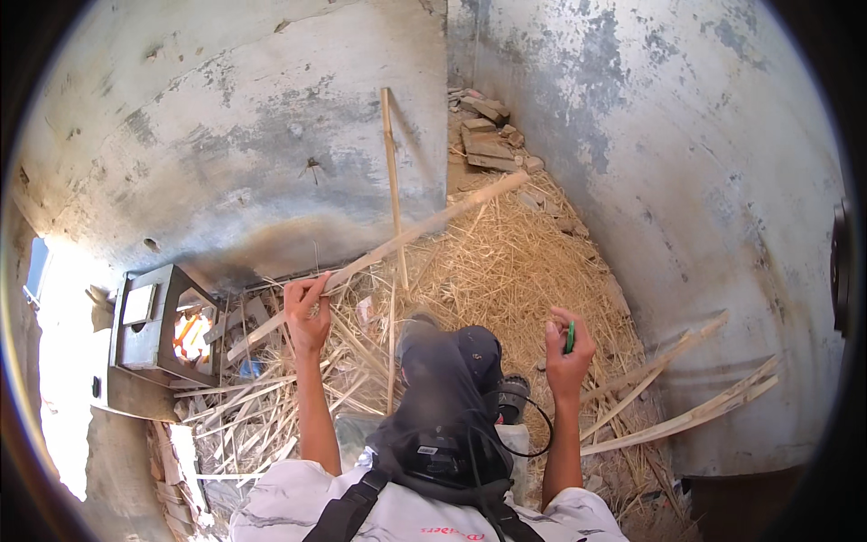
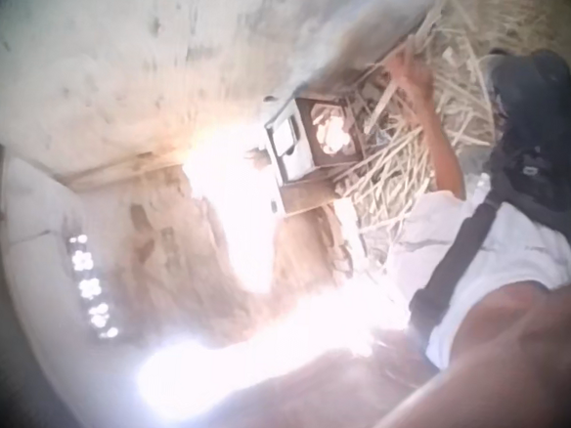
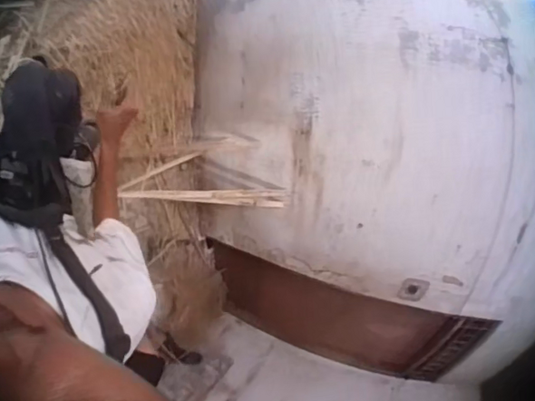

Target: The person is using a utility knife to shave and shape bamboo strips. They pick up various bamboo pieces from the floor, use the knife to carve or strip the surface while holding the bamboo against their leg, and set the finished pieces aside.

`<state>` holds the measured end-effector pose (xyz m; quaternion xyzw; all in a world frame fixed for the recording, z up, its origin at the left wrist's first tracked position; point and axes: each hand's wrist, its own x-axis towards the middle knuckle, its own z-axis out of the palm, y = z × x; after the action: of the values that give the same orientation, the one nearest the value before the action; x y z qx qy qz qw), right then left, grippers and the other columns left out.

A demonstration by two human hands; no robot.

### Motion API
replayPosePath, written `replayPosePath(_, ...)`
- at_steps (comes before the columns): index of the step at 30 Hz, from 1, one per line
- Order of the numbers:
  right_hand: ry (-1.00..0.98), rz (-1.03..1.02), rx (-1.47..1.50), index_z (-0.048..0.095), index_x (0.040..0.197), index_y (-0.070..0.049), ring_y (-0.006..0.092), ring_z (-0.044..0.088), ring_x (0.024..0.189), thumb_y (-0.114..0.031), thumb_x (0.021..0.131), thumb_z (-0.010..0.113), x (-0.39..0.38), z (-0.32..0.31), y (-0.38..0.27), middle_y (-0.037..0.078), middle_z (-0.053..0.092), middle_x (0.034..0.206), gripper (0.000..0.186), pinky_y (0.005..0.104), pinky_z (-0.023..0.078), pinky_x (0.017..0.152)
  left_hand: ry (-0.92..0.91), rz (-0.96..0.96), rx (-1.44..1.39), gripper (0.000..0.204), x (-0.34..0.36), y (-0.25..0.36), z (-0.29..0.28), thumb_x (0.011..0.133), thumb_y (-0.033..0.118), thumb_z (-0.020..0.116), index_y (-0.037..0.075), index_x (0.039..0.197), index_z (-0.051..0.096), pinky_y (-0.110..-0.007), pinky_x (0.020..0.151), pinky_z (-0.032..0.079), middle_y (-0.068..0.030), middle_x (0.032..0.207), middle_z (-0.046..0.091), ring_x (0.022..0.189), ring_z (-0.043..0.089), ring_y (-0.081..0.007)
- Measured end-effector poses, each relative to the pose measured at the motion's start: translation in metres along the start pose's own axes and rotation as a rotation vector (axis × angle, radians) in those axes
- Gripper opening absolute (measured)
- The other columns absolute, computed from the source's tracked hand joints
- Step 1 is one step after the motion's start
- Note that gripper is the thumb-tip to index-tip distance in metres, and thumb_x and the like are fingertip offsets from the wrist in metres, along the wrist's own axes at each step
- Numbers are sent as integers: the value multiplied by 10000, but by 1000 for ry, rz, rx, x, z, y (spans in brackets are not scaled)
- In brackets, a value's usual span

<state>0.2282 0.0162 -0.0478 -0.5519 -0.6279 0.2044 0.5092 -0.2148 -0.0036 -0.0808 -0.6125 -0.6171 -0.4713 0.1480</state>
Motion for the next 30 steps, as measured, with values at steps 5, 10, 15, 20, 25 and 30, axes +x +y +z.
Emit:
replayPosePath(5, 23, -259, -39, 699, 1333, -98, 167, 589, 665, -69, 869, 766, 22, -2, -54, 59, 627, 801, 470, 331, 490, 614, -72, 22, -45, 516, -3, 52, 4, 729, -107, 740, 157, 1166, 816, -380, 768, 498, -47, 979, 667, 950, 575, -266)
replayPosePath(10, -119, -397, -324, 687, 1376, -208, 235, 668, 707, -100, 766, 836, 30, -8, -56, 54, 661, 964, 637, 374, 547, 633, -128, 90, -114, 544, 1, 86, 0, 702, -98, 766, 168, 1173, 813, -360, 744, 505, -41, 997, 668, 961, 579, -259)
replayPosePath(15, -153, -497, -439, 726, 1278, -215, 232, 694, 745, -128, 728, 863, 32, -12, -63, 39, 652, 1044, 574, 385, 564, 649, -183, 146, -123, 546, 12, 103, -14, 693, -104, 766, 170, 1163, 815, -364, 755, 522, -35, 1003, 673, 973, 584, -257)
replayPosePath(20, -279, -509, -434, 758, 1140, -173, 259, 706, 761, -175, 748, 860, 45, -21, -43, 48, 695, 942, 406, 404, 560, 665, -258, 151, -102, 602, 33, 115, -16, 702, -52, 793, 187, 1254, 771, -447, 992, 494, -48, 1190, 665, 1153, 579, -291)
replayPosePath(25, -244, -333, -403, 779, 1045, -125, 301, 691, 735, -223, 813, 845, 48, -28, 1, 86, 725, 881, 261, 398, 536, 653, -202, 42, -68, 608, 50, 124, -25, 807, -18, 722, 201, 1373, 694, -606, 1280, 205, -68, 1511, 527, 1457, 438, -345)
replayPosePath(30, -368, 9, -311, 799, 984, -88, 214, 659, 675, -252, 915, 780, 35, -40, 41, 58, 701, 750, 179, 327, 489, 621, -173, -167, -136, 495, 39, 100, -35, 885, -42, 640, 160, 1333, 702, -501, 1237, 324, -132, 1477, 545, 1456, 447, -362)
